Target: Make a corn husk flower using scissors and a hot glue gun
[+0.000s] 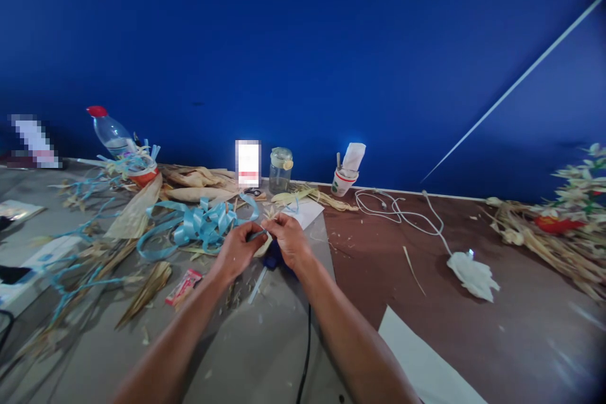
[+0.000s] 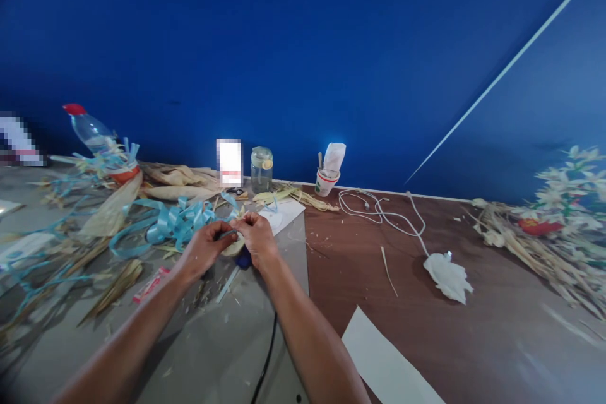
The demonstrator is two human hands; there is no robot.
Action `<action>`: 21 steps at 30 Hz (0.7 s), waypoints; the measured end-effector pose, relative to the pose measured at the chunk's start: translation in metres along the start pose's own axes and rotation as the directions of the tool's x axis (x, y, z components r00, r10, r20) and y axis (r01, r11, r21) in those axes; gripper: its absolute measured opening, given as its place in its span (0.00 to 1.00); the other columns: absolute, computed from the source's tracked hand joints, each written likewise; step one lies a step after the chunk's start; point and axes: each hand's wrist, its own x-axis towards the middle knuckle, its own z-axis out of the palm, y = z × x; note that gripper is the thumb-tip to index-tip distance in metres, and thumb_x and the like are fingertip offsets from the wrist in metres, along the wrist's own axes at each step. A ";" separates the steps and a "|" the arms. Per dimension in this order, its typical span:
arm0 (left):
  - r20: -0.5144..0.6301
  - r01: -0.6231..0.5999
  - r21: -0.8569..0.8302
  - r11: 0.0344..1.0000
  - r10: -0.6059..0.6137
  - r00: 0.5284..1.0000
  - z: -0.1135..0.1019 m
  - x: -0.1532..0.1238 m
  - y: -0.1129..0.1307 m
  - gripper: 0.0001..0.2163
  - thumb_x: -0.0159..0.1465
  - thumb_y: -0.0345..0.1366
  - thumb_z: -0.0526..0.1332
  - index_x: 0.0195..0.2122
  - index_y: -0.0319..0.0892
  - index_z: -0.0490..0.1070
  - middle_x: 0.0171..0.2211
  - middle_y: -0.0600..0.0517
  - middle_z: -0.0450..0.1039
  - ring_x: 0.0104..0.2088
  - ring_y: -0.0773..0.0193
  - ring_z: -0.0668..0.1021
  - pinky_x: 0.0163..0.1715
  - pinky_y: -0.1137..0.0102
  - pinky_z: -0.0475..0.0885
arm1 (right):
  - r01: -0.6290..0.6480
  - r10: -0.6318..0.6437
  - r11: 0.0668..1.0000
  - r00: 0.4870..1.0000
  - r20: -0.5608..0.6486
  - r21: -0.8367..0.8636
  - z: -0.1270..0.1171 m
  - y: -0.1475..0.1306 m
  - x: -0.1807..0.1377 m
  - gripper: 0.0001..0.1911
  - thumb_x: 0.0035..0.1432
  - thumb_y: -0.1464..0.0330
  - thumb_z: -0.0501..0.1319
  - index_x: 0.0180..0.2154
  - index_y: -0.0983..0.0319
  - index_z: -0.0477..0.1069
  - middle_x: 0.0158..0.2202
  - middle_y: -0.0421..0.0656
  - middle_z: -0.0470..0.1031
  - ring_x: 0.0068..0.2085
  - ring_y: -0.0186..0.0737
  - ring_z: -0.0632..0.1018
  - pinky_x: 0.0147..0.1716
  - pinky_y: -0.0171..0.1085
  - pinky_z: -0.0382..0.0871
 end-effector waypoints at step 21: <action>0.137 0.160 -0.193 0.968 -0.134 0.981 -0.005 -0.001 0.013 0.13 0.47 0.44 0.67 0.27 0.39 0.73 0.22 0.55 0.70 0.23 0.68 0.68 0.25 0.73 0.62 | -0.048 0.048 0.999 0.992 0.114 -0.003 -0.009 -0.005 0.000 0.15 0.31 0.64 0.73 0.19 0.61 0.69 0.18 0.34 0.67 0.22 0.30 0.64 0.26 0.33 0.56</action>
